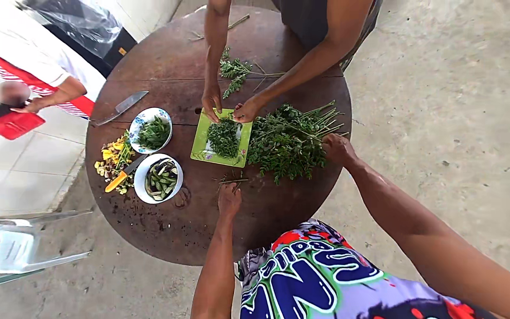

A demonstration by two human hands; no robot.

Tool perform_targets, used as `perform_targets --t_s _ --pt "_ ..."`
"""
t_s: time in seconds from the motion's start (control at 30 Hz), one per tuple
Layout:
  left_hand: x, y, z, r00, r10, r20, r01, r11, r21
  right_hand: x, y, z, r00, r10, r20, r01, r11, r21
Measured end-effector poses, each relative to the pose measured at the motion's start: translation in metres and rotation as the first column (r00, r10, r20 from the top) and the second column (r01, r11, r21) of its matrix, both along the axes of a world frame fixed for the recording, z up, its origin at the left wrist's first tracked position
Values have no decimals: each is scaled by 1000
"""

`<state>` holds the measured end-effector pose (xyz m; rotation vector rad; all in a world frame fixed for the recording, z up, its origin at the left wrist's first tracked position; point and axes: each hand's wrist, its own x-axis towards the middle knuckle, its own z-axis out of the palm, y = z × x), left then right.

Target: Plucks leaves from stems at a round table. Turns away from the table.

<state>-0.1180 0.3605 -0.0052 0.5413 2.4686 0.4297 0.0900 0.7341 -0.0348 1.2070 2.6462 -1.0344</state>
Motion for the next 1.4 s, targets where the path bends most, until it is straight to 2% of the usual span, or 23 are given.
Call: perform_targets --t_s 0.17,0.3,0.4,0.43,0.5,0.6,0.73,0.8,0.9,0.97,1.07,1.13,1.2,1.3,1.4 --pt "-7 7 35 995 14 -102 4 984 179 26 -21 29 978 18 -209 -18 1000 2" --pt "4 36 66 982 -70 -177 132 920 369 38 -62 53 946 -83 -314 -16 955 -298" --pt "19 60 72 909 -55 -413 280 813 510 35 -92 55 896 -165 -412 -64 870 -488" --pt "20 68 74 853 -61 -518 361 786 502 33 -100 57 890 -152 -429 -99 855 -509" --pt "16 77 82 738 -131 -663 486 784 387 28 -113 61 884 -104 -456 -170 837 -520" --pt "7 77 82 644 -181 -744 557 776 294 25 -126 61 873 -74 -481 -243 791 -562" --pt "11 68 76 646 -230 -728 583 764 276 9 -139 67 862 -45 -505 -394 569 -722" --pt "21 66 69 658 -265 -704 608 739 290 -10 -151 74 863 -102 -494 -393 478 -785" --pt "36 65 61 667 -259 -698 624 707 334 -44 -168 77 855 -259 -450 -323 414 -851" --pt "41 62 58 692 -184 -698 593 696 405 -58 -176 79 835 -347 -427 -283 396 -874" --pt "43 54 61 803 -87 -589 478 685 550 -68 -180 85 815 -405 -414 -264 377 -888" --pt "42 49 68 916 -62 -396 331 675 660 -71 -181 86 813 -393 -430 -279 386 -879" --pt "39 46 76 982 -54 -181 172 656 735 -74 -182 88 810 -394 -435 -284 385 -878" --pt "34 43 86 979 -89 182 -82 649 756 -78 -182 88 804 -386 -452 -289 411 -865" --pt "28 45 84 907 -59 417 -293 622 726 -79 -179 90 817 -320 -480 -309 460 -833"
